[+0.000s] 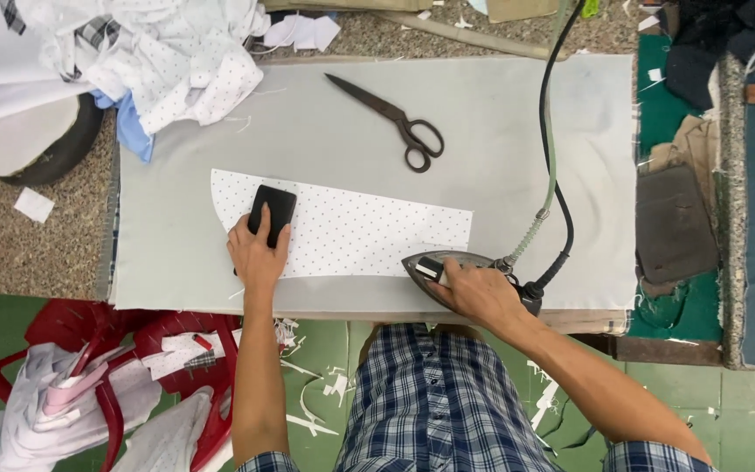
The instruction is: The person irons a piece of white polka-dotted fabric on a work table using a steam iron and a black pressing block. They smooth the fabric, iron it, and trim the edges with scissors. Finally, they place the finished piece into a red basket.
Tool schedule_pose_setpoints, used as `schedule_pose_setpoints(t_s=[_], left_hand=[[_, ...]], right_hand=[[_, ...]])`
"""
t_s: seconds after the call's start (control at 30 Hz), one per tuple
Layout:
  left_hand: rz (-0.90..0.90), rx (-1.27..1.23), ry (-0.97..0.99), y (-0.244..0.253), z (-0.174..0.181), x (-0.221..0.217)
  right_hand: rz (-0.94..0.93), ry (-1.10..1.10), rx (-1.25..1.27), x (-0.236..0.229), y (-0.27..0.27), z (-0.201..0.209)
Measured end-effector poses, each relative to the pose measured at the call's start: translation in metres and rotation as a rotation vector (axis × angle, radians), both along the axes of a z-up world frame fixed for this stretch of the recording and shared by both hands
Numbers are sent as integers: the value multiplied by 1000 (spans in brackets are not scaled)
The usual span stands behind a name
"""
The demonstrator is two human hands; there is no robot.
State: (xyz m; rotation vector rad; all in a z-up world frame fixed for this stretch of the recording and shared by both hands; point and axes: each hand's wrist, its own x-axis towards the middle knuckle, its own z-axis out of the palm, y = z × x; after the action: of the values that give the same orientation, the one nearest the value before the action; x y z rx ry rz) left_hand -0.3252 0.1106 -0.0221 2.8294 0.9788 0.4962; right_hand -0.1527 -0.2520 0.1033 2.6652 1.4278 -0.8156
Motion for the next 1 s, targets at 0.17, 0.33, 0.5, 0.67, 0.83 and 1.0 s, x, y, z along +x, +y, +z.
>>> schedule_pose_setpoints(t_s=[0.17,0.33,0.5,0.67,0.83,1.0], left_hand=[[-30,72,-14,-2,1,1],[-88,128,9,-17,1,7],[-443,-155,90,-129,28,48],[-580,-175,125,-234,-1,133],[-443,-155,45,-261,-15,237],[-564,-265,-106,-251,13,269]], right_hand=[[-85,13,-44,22,-59,-2],[-233,-1,-98,59,-123,-10],[-567,-25,-105,111,-169,-5],[-587,3,-52,142,-165,7],[-480,88,-52,145,-134,17],[-428,64,-26,153,-98,-6]])
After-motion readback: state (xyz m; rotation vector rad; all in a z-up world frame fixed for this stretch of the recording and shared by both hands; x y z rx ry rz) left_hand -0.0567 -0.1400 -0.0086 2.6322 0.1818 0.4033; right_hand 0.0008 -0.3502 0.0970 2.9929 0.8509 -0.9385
